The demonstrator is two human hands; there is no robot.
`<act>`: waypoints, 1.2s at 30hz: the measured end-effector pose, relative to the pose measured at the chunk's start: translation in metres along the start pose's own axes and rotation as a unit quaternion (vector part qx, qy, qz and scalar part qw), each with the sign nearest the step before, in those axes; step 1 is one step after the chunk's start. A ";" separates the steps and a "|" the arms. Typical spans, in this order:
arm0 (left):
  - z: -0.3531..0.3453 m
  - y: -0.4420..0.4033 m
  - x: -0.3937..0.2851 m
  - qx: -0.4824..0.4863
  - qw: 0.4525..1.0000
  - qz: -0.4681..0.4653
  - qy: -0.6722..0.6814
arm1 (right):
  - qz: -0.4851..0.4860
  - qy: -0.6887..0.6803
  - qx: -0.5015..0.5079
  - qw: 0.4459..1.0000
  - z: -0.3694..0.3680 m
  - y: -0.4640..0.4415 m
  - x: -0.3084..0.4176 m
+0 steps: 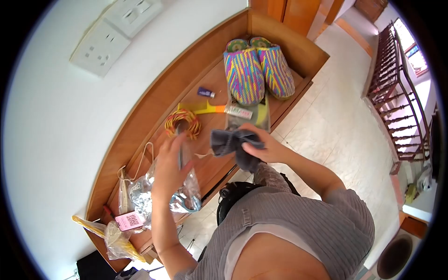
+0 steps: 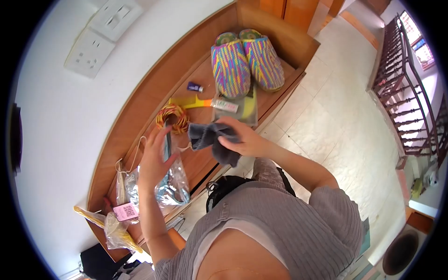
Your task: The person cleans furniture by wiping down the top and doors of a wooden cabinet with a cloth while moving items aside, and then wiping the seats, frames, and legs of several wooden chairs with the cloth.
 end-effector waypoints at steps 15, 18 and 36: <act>-0.109 -0.294 -0.073 0.159 0.980 -0.120 0.020 | -0.130 -0.029 -0.208 0.969 0.203 0.061 -0.028; -0.061 -0.254 -0.076 0.155 0.979 -0.076 0.109 | -0.130 0.026 -0.282 0.950 0.203 0.056 -0.044; 0.050 0.028 0.020 -0.064 0.953 0.235 0.182 | 0.115 0.502 -0.069 0.854 -0.043 -0.136 -0.103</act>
Point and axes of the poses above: each hand's wrist, its own y-axis away from the middle knuckle, its own z-axis out of the back of the hand, x = y × z, the point moved 3 cm from there along -y, towards the middle knuckle, and after that the axes turned 11 degrees about y, right-handed, at the moved point
